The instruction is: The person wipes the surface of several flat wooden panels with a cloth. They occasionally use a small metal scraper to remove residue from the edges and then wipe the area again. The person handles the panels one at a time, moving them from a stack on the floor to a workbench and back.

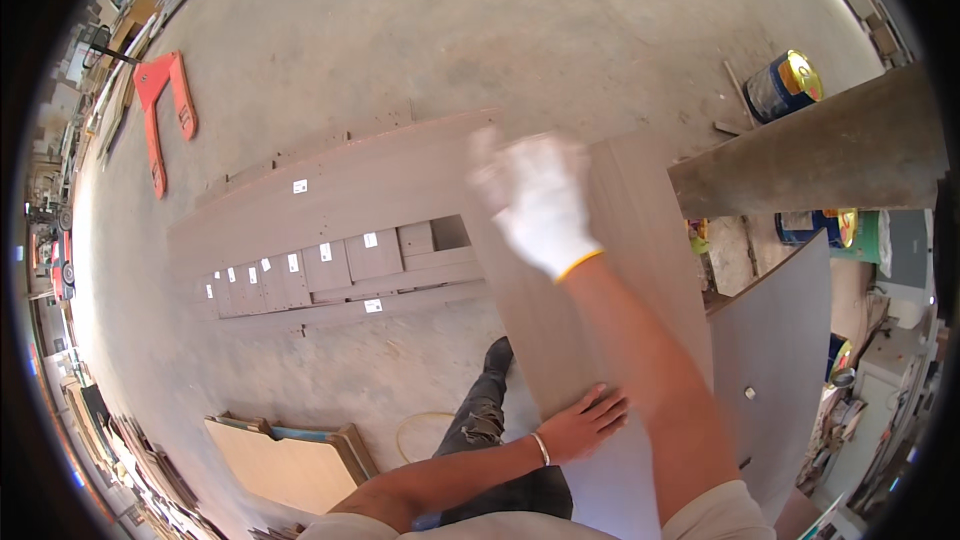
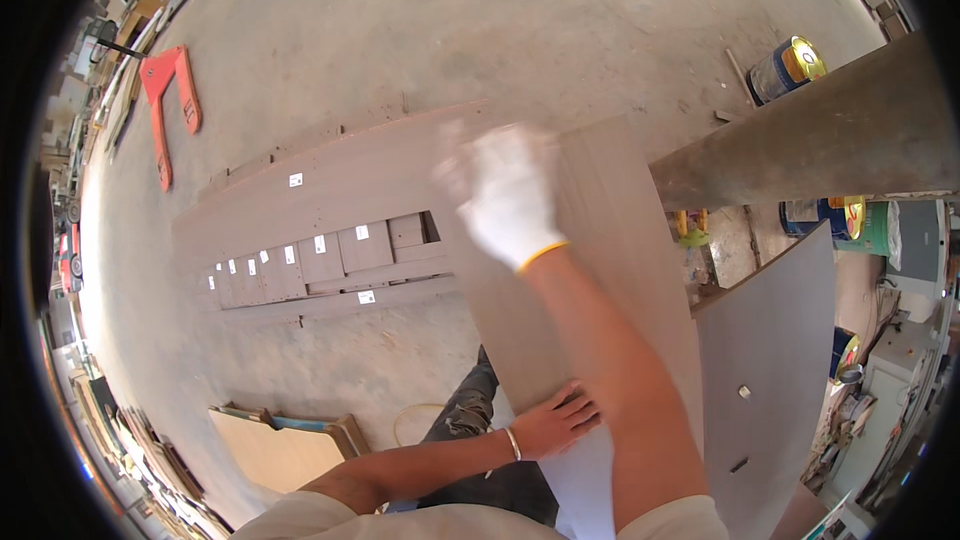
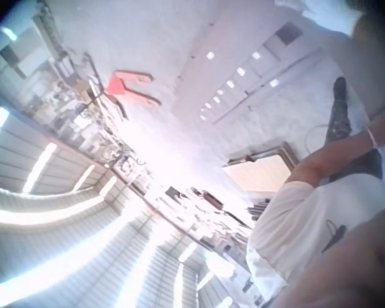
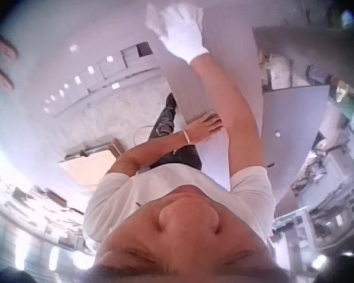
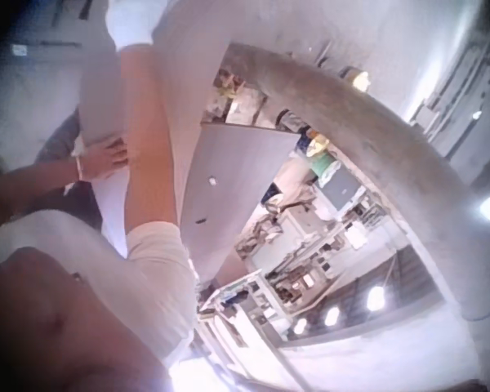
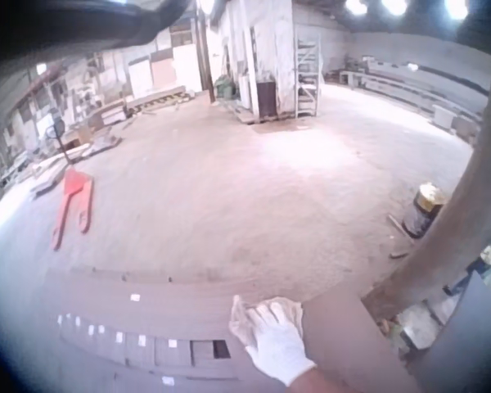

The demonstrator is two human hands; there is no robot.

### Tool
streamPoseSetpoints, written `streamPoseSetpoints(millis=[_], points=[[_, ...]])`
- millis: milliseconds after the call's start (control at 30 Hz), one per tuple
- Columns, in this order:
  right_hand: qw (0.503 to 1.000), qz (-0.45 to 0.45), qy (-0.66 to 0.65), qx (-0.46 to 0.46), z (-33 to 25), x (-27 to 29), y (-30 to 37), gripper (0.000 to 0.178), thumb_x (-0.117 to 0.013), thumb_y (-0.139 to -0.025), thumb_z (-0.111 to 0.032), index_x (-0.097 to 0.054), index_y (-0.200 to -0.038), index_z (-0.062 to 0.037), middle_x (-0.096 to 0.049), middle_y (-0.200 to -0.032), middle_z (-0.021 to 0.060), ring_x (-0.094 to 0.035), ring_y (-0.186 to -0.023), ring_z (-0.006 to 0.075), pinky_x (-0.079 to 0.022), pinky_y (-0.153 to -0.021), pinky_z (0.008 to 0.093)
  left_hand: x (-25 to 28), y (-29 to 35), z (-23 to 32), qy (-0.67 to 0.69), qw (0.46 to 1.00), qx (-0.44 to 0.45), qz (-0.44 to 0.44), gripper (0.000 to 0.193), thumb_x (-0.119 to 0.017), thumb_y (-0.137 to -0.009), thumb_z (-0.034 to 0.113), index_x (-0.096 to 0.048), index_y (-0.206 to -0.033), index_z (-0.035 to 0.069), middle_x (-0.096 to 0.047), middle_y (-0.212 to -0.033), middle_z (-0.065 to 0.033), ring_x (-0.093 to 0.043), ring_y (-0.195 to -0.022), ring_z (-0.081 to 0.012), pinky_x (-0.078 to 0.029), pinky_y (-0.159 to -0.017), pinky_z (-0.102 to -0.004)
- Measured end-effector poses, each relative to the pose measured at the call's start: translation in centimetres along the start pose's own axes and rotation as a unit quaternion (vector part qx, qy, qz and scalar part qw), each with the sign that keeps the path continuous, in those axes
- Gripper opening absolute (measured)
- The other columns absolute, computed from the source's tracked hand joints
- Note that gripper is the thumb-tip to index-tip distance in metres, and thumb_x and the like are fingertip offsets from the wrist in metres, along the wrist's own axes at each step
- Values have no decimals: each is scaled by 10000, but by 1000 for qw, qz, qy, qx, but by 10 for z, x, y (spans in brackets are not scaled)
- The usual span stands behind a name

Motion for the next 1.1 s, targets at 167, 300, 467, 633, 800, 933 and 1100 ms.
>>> streamPoseSetpoints(millis=[167,300,467,633,800,933,1100], points=[[990,-53,-61,119,31,10,-11,420,-739,-745,-174,-680,-1159,-139,-656,-1131,76,-587,-1138,342,-464,-1004,459,10,-1,3,-3,999,-2,43,644,-619,-981,393,-512,-1566,145,-325,-1733,-104,-207,-1630,-331,-157,-1315,-583],[970,111,133,-174,181,44,11,592,-742,-785,-165,-589,-1341,-33,-614,-1244,175,-566,-1180,387,-431,-1115,505,13,-18,7,-3,998,-18,63,612,-581,-1001,381,-517,-1556,131,-316,-1736,-109,-194,-1634,-329,-149,-1318,-578],[995,-86,16,43,-9,-2,9,557,-797,-769,-224,-593,-1254,-42,-570,-1296,145,-493,-1302,390,-340,-1203,556,13,-11,2,24,1000,-7,10,581,-544,-1009,363,-548,-1525,97,-409,-1675,-109,-288,-1587,-328,-160,-1317,-577],[964,-170,-112,169,-77,-3,34,375,-763,-774,-212,-708,-1091,-20,-643,-1259,116,-511,-1303,358,-387,-1162,556,2,-9,6,55,998,-17,21,563,-530,-1018,346,-546,-1514,80,-468,-1616,-117,-372,-1535,-315,-189,-1312,-559],[928,-311,-139,152,-83,46,167,574,-759,-749,-180,-696,-1285,15,-611,-1457,154,-511,-1387,401,-350,-1215,559,-40,-13,11,199,954,73,212,627,-457,-1055,324,-376,-1587,3,-341,-1707,-165,-330,-1570,-343,-202,-1326,-515],[962,-238,-56,121,-73,15,109,640,-777,-760,-177,-646,-1357,13,-583,-1498,172,-457,-1465,390,-285,-1268,571,-39,-24,18,86,987,22,131,553,-506,-1022,288,-514,-1497,5,-435,-1647,-157,-360,-1549,-329,-227,-1313,-506],[983,-178,-8,50,-82,0,39,557,-771,-777,-192,-644,-1264,46,-579,-1418,168,-433,-1414,385,-361,-1203,494,-2,-3,17,76,997,-1,33,447,-550,-989,260,-651,-1371,51,-615,-1472,-134,-494,-1439,-288,-259,-1270,-497]])
Point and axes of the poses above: each hand's wrist, its own y-axis away from the middle knuckle, its own x-axis out of the back of the hand, z = x × y, the point moved 2 cm from there along -y, towards the middle knuckle
